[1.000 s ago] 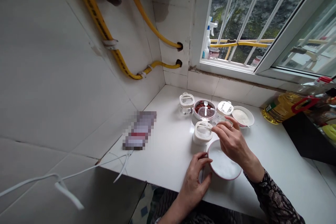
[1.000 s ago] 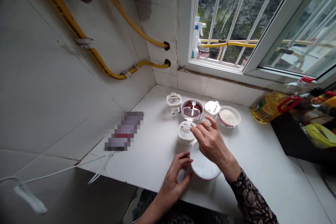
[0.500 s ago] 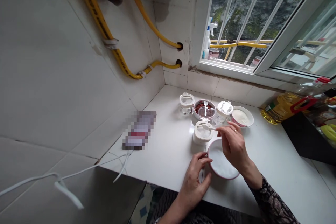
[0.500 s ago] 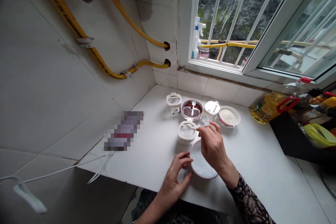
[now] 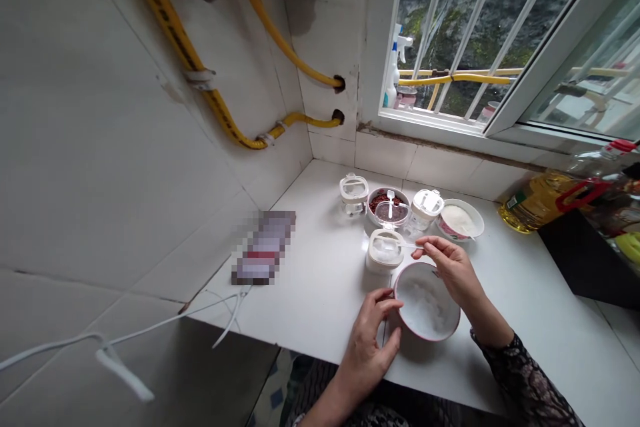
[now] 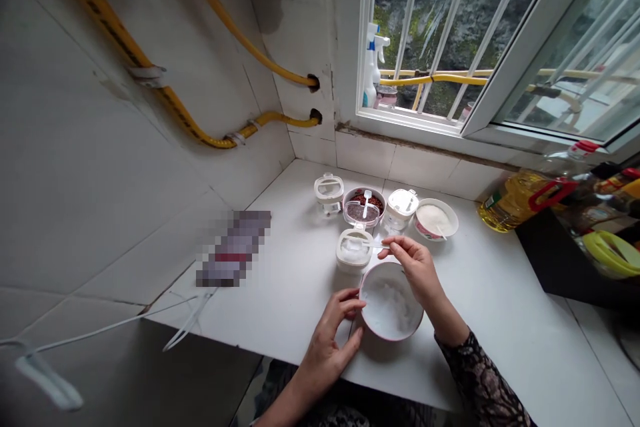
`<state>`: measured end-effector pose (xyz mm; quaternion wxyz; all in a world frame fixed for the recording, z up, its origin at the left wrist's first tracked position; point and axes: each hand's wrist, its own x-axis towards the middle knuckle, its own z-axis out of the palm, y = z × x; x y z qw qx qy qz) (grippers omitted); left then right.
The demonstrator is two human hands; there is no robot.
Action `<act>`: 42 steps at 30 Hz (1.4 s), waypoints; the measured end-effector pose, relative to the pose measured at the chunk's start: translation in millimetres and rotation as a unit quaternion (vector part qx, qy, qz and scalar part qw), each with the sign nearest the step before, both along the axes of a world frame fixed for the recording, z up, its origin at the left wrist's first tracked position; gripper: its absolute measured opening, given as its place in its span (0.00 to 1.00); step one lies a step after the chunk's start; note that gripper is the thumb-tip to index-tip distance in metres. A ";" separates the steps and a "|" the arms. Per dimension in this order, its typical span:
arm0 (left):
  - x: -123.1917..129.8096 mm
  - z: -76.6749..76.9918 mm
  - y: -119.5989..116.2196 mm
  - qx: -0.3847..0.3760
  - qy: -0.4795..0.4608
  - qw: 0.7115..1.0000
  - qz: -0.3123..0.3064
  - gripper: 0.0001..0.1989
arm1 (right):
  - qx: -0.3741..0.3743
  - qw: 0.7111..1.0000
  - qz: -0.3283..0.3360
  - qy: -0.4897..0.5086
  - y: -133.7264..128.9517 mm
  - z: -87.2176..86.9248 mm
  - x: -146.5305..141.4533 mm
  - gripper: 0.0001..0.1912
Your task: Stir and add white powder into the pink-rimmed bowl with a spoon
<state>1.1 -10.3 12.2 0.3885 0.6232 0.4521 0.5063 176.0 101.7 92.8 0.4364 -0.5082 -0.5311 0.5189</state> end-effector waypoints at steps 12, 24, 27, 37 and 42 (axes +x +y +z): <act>0.0 0.1 -1.0 -0.002 0.004 1.000 -0.006 0.21 | -0.047 0.988 0.138 0.051 34.5 -9.7 6.0 0.18; -0.3 -3.1 -2.1 -0.011 0.004 1.000 -0.011 0.21 | -0.042 0.990 0.118 0.068 33.4 -16.1 8.2 0.19; 0.0 -3.2 -1.6 -0.010 0.003 1.000 -0.013 0.22 | -0.008 0.993 0.107 0.051 32.4 -17.7 9.3 0.20; 0.1 -2.2 -1.4 -0.013 0.009 1.000 -0.010 0.20 | 0.470 0.846 0.075 -0.241 3.5 4.3 5.7 0.10; 1.2 -4.3 -0.9 0.001 0.005 1.000 -0.001 0.20 | 0.510 0.823 0.061 -0.243 -1.7 10.6 4.6 0.12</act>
